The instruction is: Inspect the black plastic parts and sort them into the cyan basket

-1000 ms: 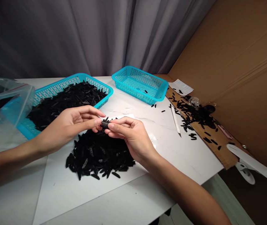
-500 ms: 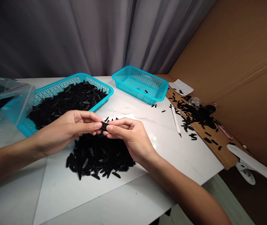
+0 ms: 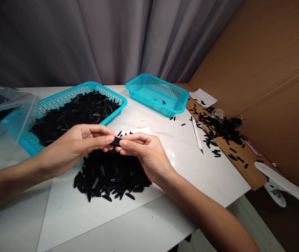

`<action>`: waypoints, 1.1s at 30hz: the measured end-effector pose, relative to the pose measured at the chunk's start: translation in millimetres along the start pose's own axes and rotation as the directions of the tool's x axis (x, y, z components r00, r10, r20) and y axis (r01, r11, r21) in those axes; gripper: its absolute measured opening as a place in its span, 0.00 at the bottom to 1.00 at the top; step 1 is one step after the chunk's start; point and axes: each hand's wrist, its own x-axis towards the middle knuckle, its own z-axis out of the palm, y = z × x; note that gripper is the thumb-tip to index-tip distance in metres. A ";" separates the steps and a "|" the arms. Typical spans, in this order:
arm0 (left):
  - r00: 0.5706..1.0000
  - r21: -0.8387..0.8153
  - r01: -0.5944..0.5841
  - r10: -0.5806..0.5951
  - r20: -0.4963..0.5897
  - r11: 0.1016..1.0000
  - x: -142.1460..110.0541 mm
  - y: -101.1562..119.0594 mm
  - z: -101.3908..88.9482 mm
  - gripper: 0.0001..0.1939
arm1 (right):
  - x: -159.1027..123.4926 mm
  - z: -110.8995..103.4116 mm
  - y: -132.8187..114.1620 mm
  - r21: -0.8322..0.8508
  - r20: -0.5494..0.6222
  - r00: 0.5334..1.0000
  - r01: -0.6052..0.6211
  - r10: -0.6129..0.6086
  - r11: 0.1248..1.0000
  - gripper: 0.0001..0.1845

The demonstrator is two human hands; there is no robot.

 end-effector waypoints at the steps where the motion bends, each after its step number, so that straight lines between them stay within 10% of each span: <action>1: 0.999 0.037 -0.035 0.035 -0.001 0.999 -0.2 1.1 0.1 0.04 | -0.4 0.1 -0.5 -0.020 -0.005 1.000 0.028 -0.028 0.999 0.06; 25: 0.899 0.472 -0.385 0.438 -0.001 0.793 -5.0 1.9 2.6 0.03 | -7.6 -0.4 -0.2 -0.279 0.031 0.918 0.387 -0.394 0.879 0.07; 28: 0.769 0.614 -0.535 0.635 0.071 0.581 -6.1 -0.5 1.3 0.01 | -9.5 1.4 1.3 -0.288 0.037 0.890 0.445 -0.455 0.848 0.08; 33: 0.369 0.700 -0.714 0.843 0.391 -0.012 -6.5 -11.0 -16.7 0.09 | -7.3 1.8 -1.4 -0.160 0.084 0.935 0.354 -0.345 0.921 0.07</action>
